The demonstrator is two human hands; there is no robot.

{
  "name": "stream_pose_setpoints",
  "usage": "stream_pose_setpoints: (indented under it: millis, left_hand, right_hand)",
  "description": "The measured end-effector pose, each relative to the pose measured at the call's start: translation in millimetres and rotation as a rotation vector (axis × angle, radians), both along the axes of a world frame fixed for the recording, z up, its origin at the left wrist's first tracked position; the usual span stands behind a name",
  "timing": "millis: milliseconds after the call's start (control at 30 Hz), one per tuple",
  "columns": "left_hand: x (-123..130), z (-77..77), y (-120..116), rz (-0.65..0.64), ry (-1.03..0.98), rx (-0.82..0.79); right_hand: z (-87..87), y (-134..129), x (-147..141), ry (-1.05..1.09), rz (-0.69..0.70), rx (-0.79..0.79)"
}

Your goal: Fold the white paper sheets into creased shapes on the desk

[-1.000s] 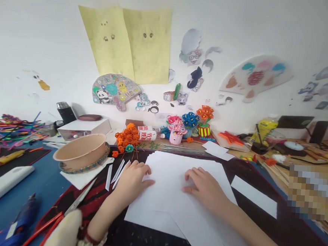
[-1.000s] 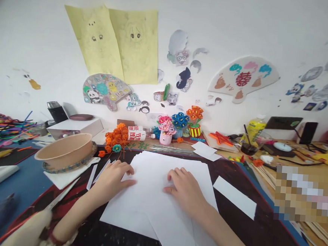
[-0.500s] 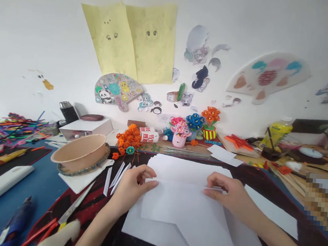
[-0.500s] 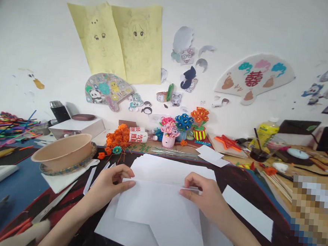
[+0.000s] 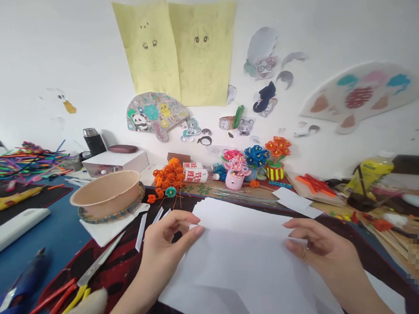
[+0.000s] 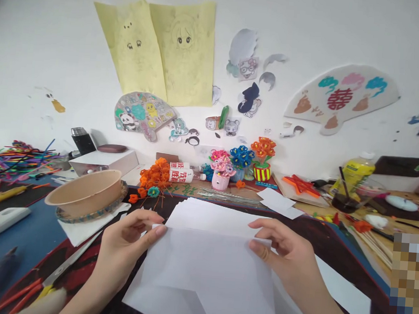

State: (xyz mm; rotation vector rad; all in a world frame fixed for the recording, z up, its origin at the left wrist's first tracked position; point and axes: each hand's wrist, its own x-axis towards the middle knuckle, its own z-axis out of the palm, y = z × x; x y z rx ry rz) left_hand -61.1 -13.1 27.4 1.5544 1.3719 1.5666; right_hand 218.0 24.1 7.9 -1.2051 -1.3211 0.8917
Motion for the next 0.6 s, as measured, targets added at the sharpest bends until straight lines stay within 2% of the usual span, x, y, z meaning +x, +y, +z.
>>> stream_pose_setpoints:
  millis: [167,367,500,600]
  left_hand:
    - [4.5,2.4,-1.9,0.013,-0.087,-0.009]
    - [8.3,10.4,-3.9,-0.001,-0.237,-0.093]
    - [8.4,12.9,-1.5,-0.013,-0.213,-0.151]
    - [7.5,12.7,0.1,0.001,-0.156,-0.153]
  right_hand:
    - [1.6,-0.9,1.4,-0.013,-0.015,-0.009]
    - [2.3,-1.0,2.7,-0.002,-0.040,-0.007]
    - [-1.2,1.4,6.8,0.017,-0.040,-0.017]
    - [-6.1,6.3,11.4,0.035,0.039,-0.031]
